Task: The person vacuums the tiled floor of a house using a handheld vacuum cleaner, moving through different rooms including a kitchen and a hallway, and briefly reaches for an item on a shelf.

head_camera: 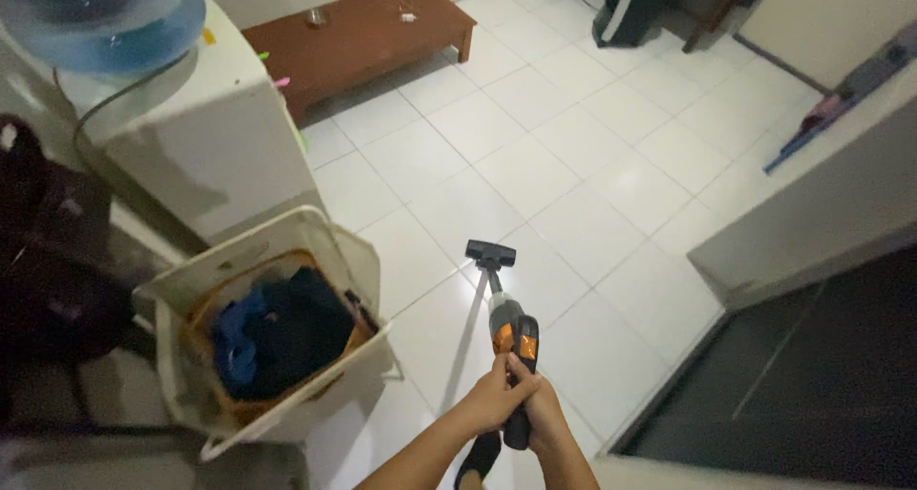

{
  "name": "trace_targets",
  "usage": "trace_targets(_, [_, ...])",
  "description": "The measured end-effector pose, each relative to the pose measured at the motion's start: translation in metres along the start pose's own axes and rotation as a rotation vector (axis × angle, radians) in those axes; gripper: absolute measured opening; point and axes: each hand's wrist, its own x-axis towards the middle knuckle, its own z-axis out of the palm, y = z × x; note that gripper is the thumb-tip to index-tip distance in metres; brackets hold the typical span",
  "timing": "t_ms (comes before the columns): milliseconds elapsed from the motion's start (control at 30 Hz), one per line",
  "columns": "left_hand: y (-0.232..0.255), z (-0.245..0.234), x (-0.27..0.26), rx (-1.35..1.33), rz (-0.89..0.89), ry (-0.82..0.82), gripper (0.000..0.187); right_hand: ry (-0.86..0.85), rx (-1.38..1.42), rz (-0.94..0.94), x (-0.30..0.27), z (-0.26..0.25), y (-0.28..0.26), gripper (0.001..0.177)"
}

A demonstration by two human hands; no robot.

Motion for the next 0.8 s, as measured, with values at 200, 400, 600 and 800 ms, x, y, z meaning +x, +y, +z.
trace_targets(200, [0.071, -0.004, 0.085, 0.070, -0.135, -0.003, 0.083, 0.010, -0.085, 0.018, 0.065, -0.012, -0.088, 0.041])
trace_targets(400, [0.090, -0.008, 0.153, 0.063, -0.093, 0.034, 0.084, 0.074, -0.160, 0.046, 0.125, -0.023, -0.135, 0.045])
trace_targets(600, [0.108, -0.025, 0.248, 0.034, -0.138, 0.000, 0.092, -0.005, -0.136, 0.036, 0.198, -0.029, -0.192, 0.046])
trace_targets(800, [0.151, -0.056, 0.376, 0.035, -0.071, -0.025, 0.081, 0.028, -0.117, 0.037, 0.284, -0.013, -0.286, 0.043])
